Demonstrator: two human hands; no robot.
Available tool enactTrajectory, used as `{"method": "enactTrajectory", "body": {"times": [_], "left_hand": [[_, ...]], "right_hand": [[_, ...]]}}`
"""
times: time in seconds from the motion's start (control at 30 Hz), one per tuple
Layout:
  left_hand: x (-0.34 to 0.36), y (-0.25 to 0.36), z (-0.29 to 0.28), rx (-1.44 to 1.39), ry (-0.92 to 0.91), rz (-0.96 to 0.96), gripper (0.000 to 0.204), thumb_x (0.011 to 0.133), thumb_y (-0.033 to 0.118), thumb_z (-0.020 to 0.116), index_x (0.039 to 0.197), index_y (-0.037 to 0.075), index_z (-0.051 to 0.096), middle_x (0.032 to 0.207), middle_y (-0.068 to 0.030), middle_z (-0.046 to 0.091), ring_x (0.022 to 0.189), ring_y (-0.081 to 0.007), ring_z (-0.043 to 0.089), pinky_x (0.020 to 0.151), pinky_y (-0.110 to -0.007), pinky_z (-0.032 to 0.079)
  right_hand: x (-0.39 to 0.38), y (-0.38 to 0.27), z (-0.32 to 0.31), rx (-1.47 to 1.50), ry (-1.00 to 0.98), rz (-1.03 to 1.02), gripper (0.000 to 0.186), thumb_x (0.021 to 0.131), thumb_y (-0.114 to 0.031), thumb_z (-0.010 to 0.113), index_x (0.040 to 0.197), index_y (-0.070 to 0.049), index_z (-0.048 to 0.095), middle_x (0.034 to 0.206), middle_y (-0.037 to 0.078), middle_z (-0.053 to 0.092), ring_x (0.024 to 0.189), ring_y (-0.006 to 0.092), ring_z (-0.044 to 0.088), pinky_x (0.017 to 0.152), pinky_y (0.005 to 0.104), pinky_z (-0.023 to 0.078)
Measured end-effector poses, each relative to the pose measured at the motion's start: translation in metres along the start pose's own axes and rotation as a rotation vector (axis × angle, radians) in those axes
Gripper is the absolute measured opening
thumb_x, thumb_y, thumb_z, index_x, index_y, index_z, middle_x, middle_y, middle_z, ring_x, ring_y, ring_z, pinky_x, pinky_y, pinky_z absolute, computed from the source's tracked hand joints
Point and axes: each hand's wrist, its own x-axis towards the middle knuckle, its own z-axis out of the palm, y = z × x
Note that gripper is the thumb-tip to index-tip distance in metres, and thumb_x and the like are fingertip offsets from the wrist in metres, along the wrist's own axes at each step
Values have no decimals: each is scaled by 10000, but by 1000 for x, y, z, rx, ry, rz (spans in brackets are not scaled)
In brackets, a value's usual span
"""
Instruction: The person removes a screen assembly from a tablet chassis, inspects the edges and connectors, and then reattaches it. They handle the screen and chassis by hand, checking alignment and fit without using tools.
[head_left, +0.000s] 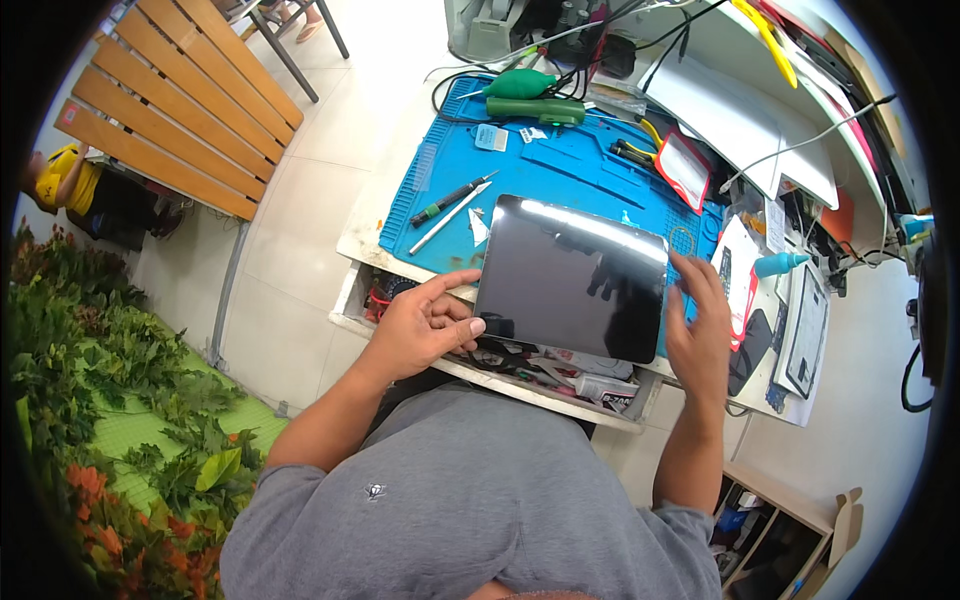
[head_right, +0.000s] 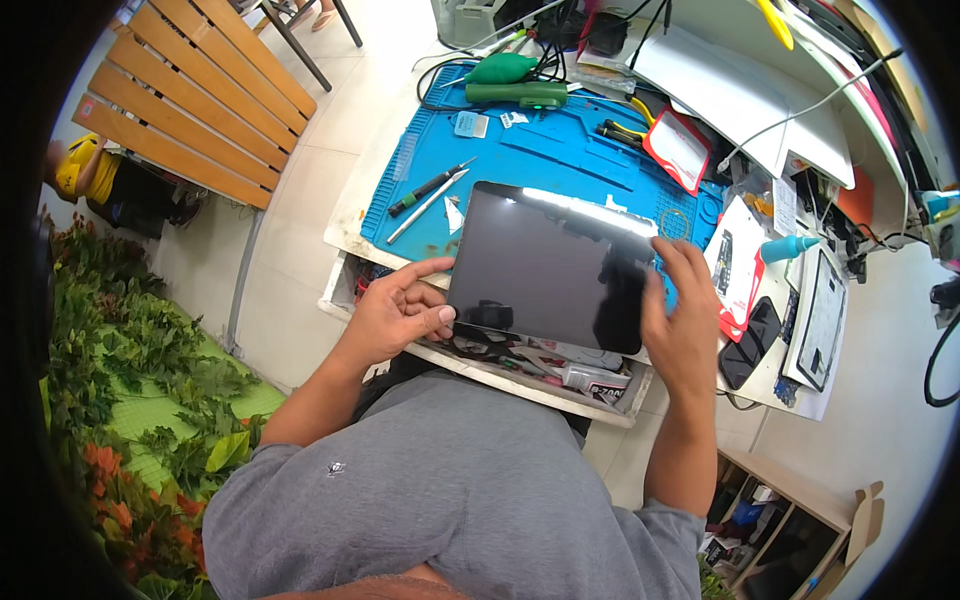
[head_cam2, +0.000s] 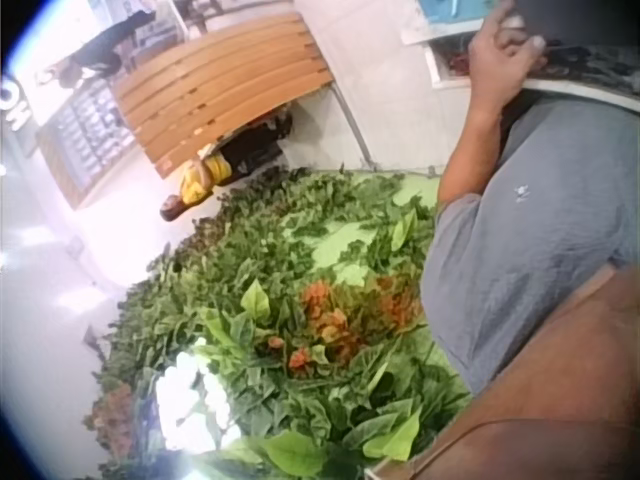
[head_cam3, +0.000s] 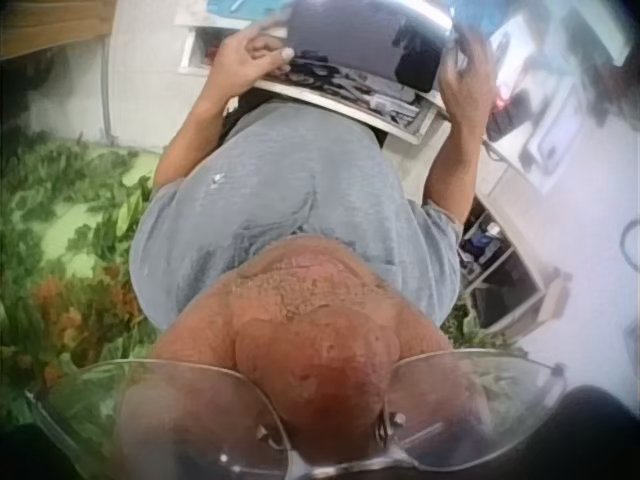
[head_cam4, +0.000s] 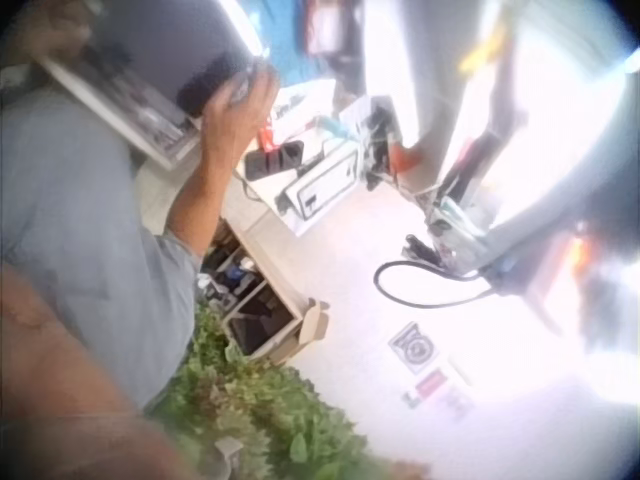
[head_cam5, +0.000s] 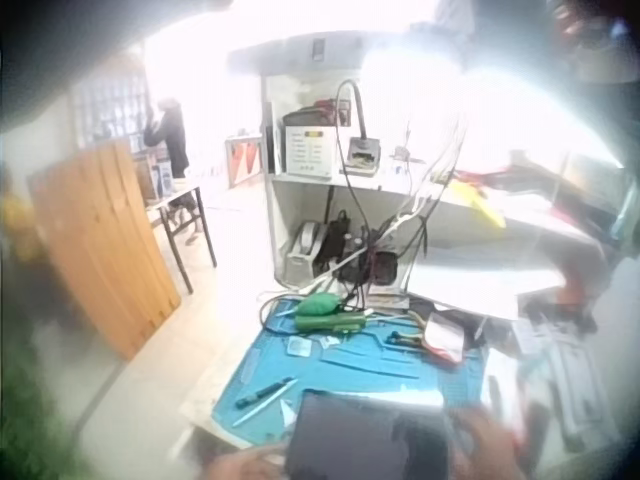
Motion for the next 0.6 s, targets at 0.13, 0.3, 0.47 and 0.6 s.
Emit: {"method": "enactTrajectory", "body": {"times": [0.13, 0.3, 0.47, 0.6], "left_hand": [[-1, 11, -5, -60, 14, -128, 611, 996, 123, 799, 1525, -45, 543, 1042, -134, 786, 880, -179, 782, 750, -299, 648], [-3, 17, -8, -106, 15, -171, 537, 1020, 170, 771, 1468, -63, 591, 1117, -159, 779, 955, -226, 798, 775, -305, 653], [-5, 21, -11, -150, -1, -218, 547, 1045, 200, 724, 1481, -93, 570, 1338, -247, 688, 1042, -312, 801, 845, -365, 679], [-7, 15, -14, -189, -20, -213, 489, 1072, 209, 695, 1451, -85, 603, 1307, -222, 710, 1061, -318, 801, 872, -383, 684]], "right_hand": [[-55, 15, -23, 182, -144, 364, 328, 1030, -55, 656, 1346, 27, 686, 1198, 149, 673, 968, 199, 667, 841, 339, 560], [-88, 11, -18, 414, -208, 532, 359, 1076, -101, 655, 1390, 73, 658, 1146, 103, 653, 935, 139, 626, 755, 293, 563], [-99, 16, -9, 620, -164, 569, 354, 1087, -116, 661, 1374, 91, 663, 1117, 84, 626, 909, 127, 626, 745, 275, 575], [-95, 20, -7, 688, -153, 601, 368, 1092, -124, 662, 1394, 87, 659, 1118, 84, 636, 903, 126, 630, 735, 275, 578]]}}
